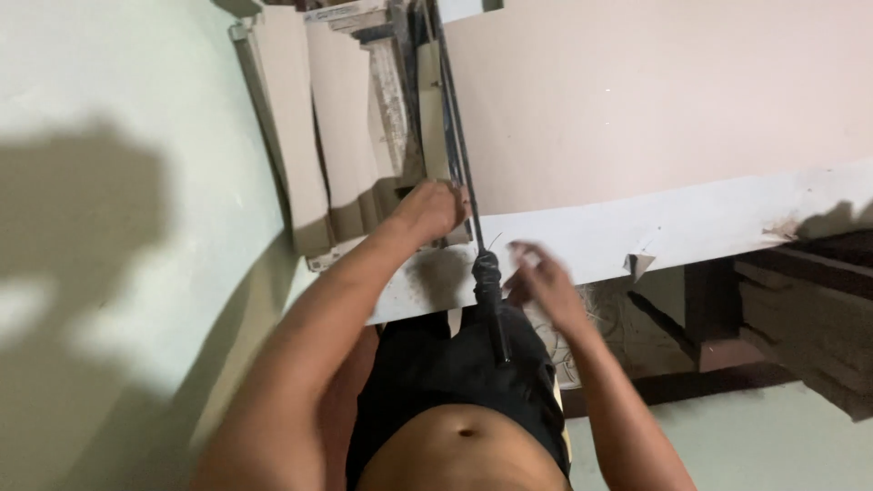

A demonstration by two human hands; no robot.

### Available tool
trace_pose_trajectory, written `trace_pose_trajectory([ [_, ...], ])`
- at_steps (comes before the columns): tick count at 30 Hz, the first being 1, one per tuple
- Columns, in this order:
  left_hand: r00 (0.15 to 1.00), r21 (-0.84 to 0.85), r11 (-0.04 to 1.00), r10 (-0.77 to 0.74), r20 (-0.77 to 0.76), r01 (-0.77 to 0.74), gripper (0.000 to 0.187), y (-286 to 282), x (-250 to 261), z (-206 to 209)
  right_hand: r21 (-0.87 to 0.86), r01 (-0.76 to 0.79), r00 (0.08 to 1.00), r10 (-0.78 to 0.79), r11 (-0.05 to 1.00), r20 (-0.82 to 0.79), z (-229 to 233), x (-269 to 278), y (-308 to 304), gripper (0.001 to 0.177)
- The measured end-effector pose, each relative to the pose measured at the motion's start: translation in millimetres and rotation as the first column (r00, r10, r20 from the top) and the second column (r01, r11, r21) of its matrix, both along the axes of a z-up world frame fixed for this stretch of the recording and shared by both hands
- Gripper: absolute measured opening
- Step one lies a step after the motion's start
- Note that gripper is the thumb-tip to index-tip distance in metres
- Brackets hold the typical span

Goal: The person uses a manual paper cutter to slice a large sheet of paper into smaller strips. They align the paper against the guide, pull down the lever to cut, and then stack the resulting strips on the machine's base.

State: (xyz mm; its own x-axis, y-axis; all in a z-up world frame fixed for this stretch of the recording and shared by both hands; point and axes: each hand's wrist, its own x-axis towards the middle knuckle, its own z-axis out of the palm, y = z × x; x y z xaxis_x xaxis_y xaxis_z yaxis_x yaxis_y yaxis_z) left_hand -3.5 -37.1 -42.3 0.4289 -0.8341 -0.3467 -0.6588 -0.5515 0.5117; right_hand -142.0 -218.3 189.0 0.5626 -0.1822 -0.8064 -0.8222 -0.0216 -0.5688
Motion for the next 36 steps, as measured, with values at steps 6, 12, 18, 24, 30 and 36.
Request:
trace_pose_trajectory([
  [6,0.8,0.587,0.671,-0.597,0.066,0.453,0.012,72,44,145,0.212,0.602,0.797,-0.593,0.769,-0.113,-150,-3,-64,0.093],
  [12,0.901,0.207,0.964,-0.235,0.364,0.168,0.013,93,64,178,0.31,0.71,0.672,-0.74,0.632,-0.028,-132,-22,-60,0.035],
  [18,0.948,0.37,0.879,0.319,0.011,-0.3,0.082,7,67,184,0.056,0.516,0.849,-0.519,0.855,0.095,-150,-4,-17,0.038],
  [24,0.922,0.527,0.776,0.386,0.037,-0.346,0.119,-35,58,169,0.06,0.452,0.883,-0.455,0.89,0.11,-137,19,-21,0.037],
  [30,0.917,0.551,0.75,0.393,0.074,-0.366,0.13,-39,52,147,-0.294,-0.304,0.953,0.29,0.906,-0.091,-52,50,-9,0.056],
  [36,0.921,0.53,0.767,0.384,0.069,-0.36,0.128,-36,54,133,-0.273,-0.643,0.763,0.569,0.715,-0.306,71,37,72,0.079],
])
